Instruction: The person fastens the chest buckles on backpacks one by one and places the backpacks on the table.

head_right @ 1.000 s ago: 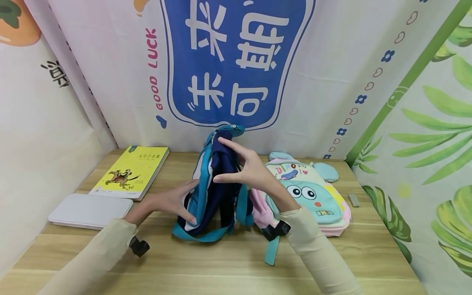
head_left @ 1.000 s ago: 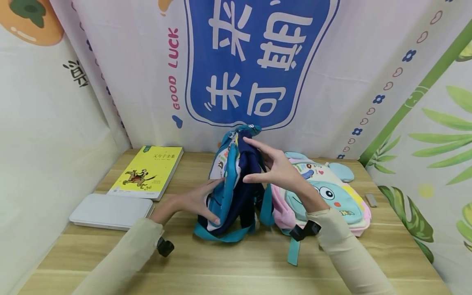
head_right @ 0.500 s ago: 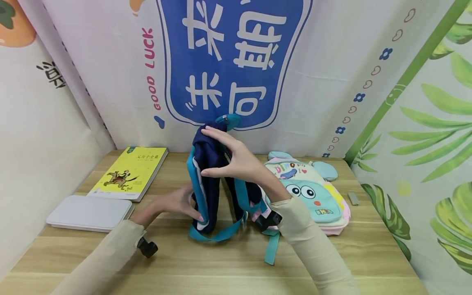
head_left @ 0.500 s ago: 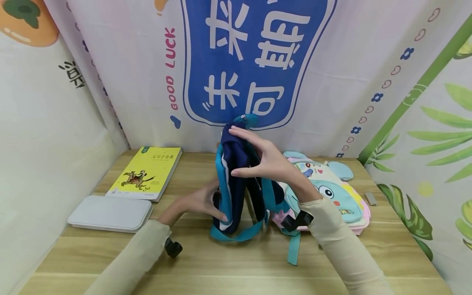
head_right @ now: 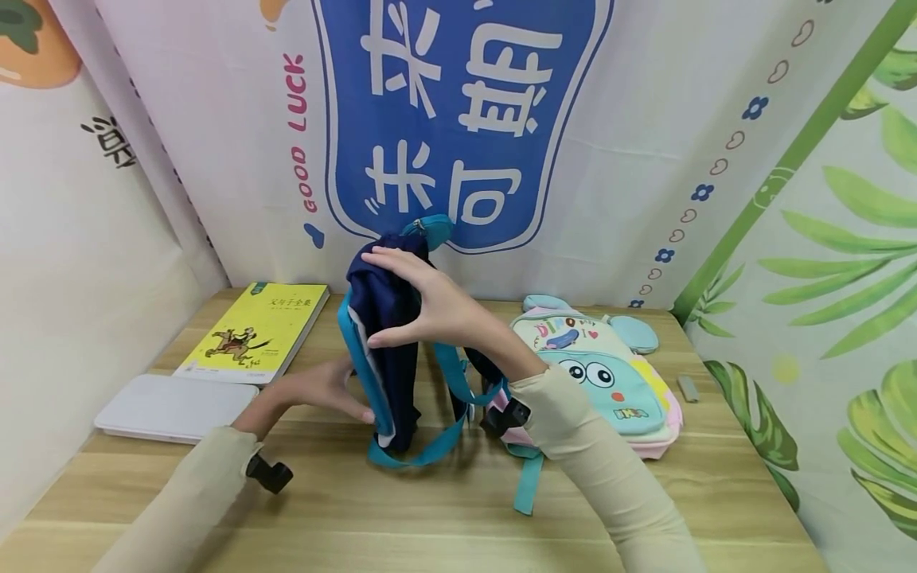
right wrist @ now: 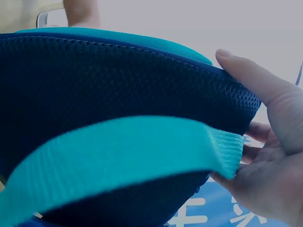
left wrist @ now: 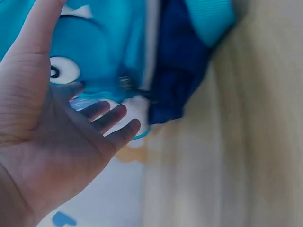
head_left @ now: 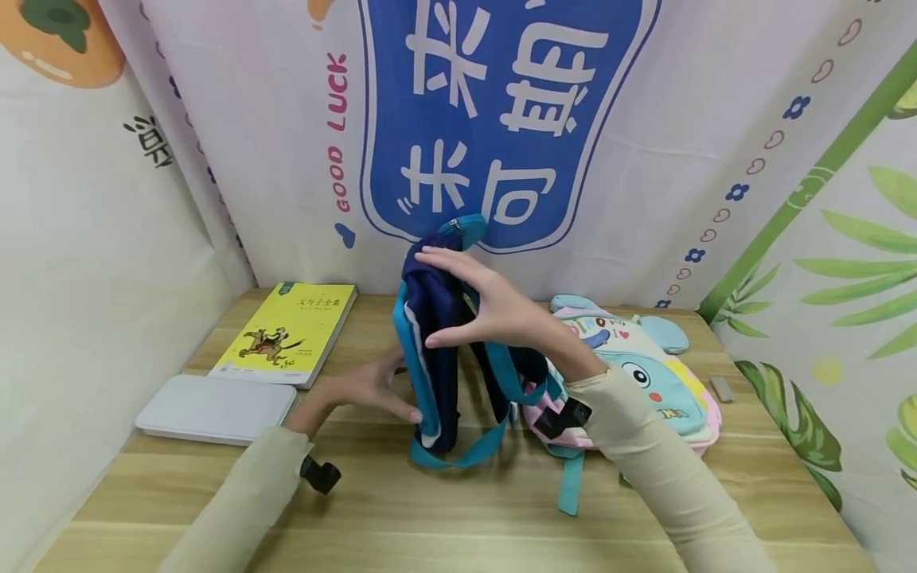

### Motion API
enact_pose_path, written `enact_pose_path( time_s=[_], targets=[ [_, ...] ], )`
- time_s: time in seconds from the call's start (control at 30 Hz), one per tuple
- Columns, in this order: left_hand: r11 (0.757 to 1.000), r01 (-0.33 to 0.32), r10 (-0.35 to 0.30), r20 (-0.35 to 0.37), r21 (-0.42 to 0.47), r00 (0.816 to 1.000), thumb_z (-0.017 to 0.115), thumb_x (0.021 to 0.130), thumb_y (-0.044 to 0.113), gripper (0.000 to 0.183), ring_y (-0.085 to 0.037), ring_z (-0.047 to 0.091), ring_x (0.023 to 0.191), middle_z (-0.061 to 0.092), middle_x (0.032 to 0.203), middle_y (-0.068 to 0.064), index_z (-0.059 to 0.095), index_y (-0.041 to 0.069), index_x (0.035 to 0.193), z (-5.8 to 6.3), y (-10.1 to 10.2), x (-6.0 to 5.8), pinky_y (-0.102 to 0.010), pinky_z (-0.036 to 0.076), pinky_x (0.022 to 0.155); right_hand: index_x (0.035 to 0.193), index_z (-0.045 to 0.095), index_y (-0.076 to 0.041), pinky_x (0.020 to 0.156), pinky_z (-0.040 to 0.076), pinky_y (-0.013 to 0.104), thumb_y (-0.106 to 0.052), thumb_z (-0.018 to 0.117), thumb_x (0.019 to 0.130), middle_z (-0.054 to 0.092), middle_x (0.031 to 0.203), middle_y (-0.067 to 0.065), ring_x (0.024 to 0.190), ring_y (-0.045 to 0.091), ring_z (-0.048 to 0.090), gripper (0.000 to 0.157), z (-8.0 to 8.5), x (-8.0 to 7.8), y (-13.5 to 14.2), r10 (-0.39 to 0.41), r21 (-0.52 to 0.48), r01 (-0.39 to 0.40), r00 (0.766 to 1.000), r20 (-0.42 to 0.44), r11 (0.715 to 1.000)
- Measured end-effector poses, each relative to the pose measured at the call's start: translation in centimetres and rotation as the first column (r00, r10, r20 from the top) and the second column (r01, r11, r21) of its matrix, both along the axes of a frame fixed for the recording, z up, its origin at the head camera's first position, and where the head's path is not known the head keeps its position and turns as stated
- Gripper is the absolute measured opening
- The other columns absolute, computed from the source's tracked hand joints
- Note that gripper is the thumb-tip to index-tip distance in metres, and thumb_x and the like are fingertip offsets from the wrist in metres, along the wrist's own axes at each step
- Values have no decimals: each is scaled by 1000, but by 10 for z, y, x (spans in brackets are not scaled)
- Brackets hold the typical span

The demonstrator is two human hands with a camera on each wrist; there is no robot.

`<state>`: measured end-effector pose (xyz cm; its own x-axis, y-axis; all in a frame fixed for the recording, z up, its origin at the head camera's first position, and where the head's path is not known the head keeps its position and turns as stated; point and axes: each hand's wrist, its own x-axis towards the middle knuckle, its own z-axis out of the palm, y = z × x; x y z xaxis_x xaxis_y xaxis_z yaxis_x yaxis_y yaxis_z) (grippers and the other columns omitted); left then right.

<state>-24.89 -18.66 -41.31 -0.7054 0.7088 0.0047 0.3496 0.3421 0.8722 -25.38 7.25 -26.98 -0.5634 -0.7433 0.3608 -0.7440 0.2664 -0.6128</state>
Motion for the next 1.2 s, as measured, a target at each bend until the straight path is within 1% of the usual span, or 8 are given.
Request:
enact_pose_path(
  time_s=[0.07,0.17,0.3,0.47,0.6,0.77,0.97,1.2],
  targets=[
    [999,-35,35,16,12,999,88,80,31,123,-40,21,154,7,171,-14,-1,15,164,9,-8,2,-64,24,120,159,36,-19,122,29,54,-24,89,79,30,167,2,156,16,23,97,0,0,-4,10,15,-10,1000,-15,1000],
    [993,-75,76,-6,91,997,87,81,30,125,-40,12,156,-2,172,-7,-7,26,164,25,-19,1,-68,21,119,160,34,-18,122,29,54,-25,89,79,29,168,3,156,18,22,99,0,2,-11,22,33,-21,999,-25,999],
    [974,-123,144,-100,188,984,84,83,23,121,-36,10,158,-1,172,1,-6,38,162,52,-28,3,-66,22,120,160,33,-19,121,30,54,-27,89,79,27,168,4,156,20,23,99,-1,5,-16,18,38,-17,999,-33,999],
    [956,-162,215,-205,246,955,80,87,21,111,-31,12,158,2,172,3,0,32,164,86,-27,10,-62,22,122,160,33,-19,122,30,54,-27,89,80,28,167,5,155,20,25,98,-5,7,-20,9,19,-8,999,-43,1000],
    [959,-173,235,-288,226,928,81,86,25,105,-26,14,156,7,169,4,9,28,164,106,-21,13,-64,22,121,160,32,-19,122,29,53,-27,89,80,26,168,4,156,19,23,99,-8,8,-23,12,10,-12,999,-44,1000],
    [969,-180,231,-358,170,905,83,84,27,101,-23,17,153,12,166,1,19,25,162,116,-15,12,-63,24,121,161,31,-19,123,27,53,-27,88,81,21,171,2,158,18,18,99,-11,10,-25,12,7,-11,999,-50,1000],
    [972,-203,234,-353,122,906,82,85,22,94,-27,18,152,13,164,-2,26,25,160,118,-16,11,-64,21,121,161,32,-17,124,26,51,-25,88,80,20,171,2,158,18,18,98,-15,12,-25,5,-24,-6,998,-62,1000],
    [971,-233,239,-350,61,906,81,85,23,88,-30,17,152,12,165,-4,31,24,157,121,-23,13,-68,23,119,161,31,-15,125,25,50,-21,87,82,20,171,6,158,17,17,97,-18,14,-21,14,-52,-17,998,-56,998]
  ],
)
